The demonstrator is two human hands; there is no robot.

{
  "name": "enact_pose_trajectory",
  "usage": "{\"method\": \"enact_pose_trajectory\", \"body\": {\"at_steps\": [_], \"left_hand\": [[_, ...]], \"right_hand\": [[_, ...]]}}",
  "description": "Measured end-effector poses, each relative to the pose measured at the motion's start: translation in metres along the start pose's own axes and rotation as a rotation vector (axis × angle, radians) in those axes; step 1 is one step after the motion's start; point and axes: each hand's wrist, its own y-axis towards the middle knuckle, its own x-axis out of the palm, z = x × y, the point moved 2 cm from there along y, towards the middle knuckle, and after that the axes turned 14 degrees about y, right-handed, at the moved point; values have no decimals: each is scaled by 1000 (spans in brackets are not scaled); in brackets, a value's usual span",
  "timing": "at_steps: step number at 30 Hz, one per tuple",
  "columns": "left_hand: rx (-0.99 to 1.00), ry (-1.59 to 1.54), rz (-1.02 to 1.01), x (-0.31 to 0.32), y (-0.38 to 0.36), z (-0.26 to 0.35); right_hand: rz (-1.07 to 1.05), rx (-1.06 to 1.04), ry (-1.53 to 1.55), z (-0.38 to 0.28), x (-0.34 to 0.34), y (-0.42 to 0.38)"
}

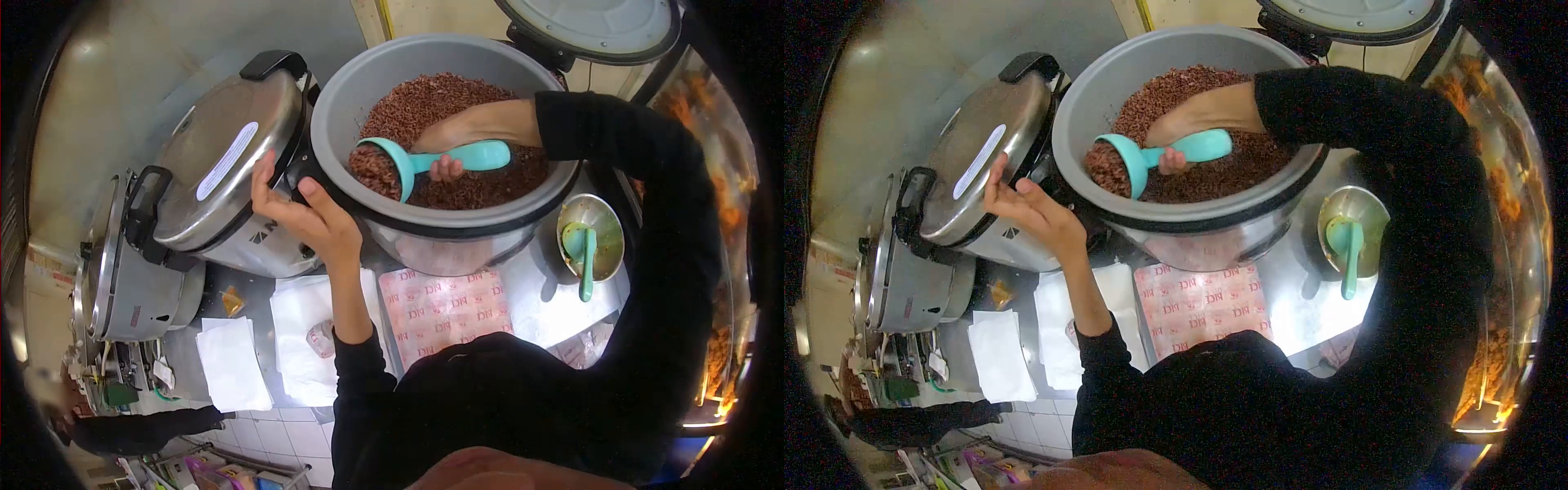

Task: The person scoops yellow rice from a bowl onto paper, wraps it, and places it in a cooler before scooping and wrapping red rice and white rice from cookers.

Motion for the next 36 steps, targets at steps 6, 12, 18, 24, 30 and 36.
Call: {"method": "enact_pose_trajectory", "body": {"at_steps": [6, 12, 18, 24, 30, 36], "left_hand": [[-144, -286, 93, -13, -12, -18], [-432, -396, -412, -87, -147, -8], [-33, 218, -1242, -159, -291, 14], [67, 409, -1294, -172, -338, 16], [57, 410, -1274, -173, -338, 15], [9, 378, -1268, -174, -341, 9]], "right_hand": [[-116, -58, 220, 18, 13, -51], [-174, -387, 479, 55, 70, -129], [-514, -381, 714, 171, 106, -107], [-282, -197, 1437, 348, 104, 38], [637, -725, 411, 351, 61, 65], [1044, -645, -1033, 356, 87, 108]]}}
